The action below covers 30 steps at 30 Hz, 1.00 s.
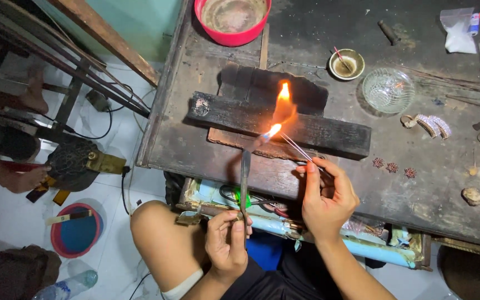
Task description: Soldering small metal components onto a jewelry piece using a blowtorch and tweezers at a workbench.
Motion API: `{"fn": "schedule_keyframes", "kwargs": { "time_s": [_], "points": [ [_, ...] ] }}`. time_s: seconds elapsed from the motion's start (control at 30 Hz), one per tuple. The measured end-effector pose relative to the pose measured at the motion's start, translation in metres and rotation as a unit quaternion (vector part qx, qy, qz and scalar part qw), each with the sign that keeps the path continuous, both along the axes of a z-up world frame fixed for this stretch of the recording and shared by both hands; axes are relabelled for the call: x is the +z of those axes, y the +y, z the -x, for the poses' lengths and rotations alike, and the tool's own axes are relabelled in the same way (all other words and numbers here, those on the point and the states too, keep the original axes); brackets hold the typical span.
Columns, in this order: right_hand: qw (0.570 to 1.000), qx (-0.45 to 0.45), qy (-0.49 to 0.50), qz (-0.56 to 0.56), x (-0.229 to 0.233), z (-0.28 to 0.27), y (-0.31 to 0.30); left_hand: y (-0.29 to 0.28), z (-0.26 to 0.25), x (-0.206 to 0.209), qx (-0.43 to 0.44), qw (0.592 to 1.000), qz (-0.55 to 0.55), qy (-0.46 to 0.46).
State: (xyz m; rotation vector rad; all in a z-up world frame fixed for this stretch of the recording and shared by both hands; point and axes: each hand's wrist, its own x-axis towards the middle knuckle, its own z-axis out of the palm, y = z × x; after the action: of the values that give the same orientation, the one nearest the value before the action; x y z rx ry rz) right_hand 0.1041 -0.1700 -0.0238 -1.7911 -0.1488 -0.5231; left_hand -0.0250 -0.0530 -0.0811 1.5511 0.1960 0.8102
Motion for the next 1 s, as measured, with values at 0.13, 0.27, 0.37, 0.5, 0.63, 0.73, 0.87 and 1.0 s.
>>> {"fn": "schedule_keyframes", "kwargs": {
  "time_s": [0.13,0.27,0.37,0.5,0.63,0.73,0.87,1.0],
  "points": [
    [1.0,-0.005,-0.007,0.009,0.0,-0.001,0.0,-0.002,0.0,-0.002,0.01,1.0,-0.001,-0.005],
    [1.0,-0.003,0.003,0.006,0.003,0.0,0.001,-0.001,-0.001,0.003,0.016,1.0,0.01,0.007],
    [1.0,-0.004,0.001,0.014,0.005,0.0,0.001,-0.001,0.001,0.002,0.012,1.0,0.01,0.017],
    [1.0,-0.003,-0.009,0.027,0.005,-0.001,0.0,-0.001,-0.001,0.007,0.01,1.0,0.011,0.008],
    [0.999,-0.004,-0.013,0.034,0.005,-0.001,0.0,0.0,0.002,0.005,0.008,1.0,0.017,0.017],
    [1.0,0.002,0.001,0.014,0.005,-0.002,0.001,0.001,-0.001,0.004,0.007,1.0,0.021,0.008],
    [1.0,0.005,0.014,0.01,0.005,-0.002,0.001,0.001,0.0,0.002,-0.001,0.999,0.033,-0.009],
    [1.0,0.004,-0.005,0.013,0.007,-0.003,0.003,0.0,-0.001,0.004,0.005,1.0,0.022,-0.005]
  ]
}}
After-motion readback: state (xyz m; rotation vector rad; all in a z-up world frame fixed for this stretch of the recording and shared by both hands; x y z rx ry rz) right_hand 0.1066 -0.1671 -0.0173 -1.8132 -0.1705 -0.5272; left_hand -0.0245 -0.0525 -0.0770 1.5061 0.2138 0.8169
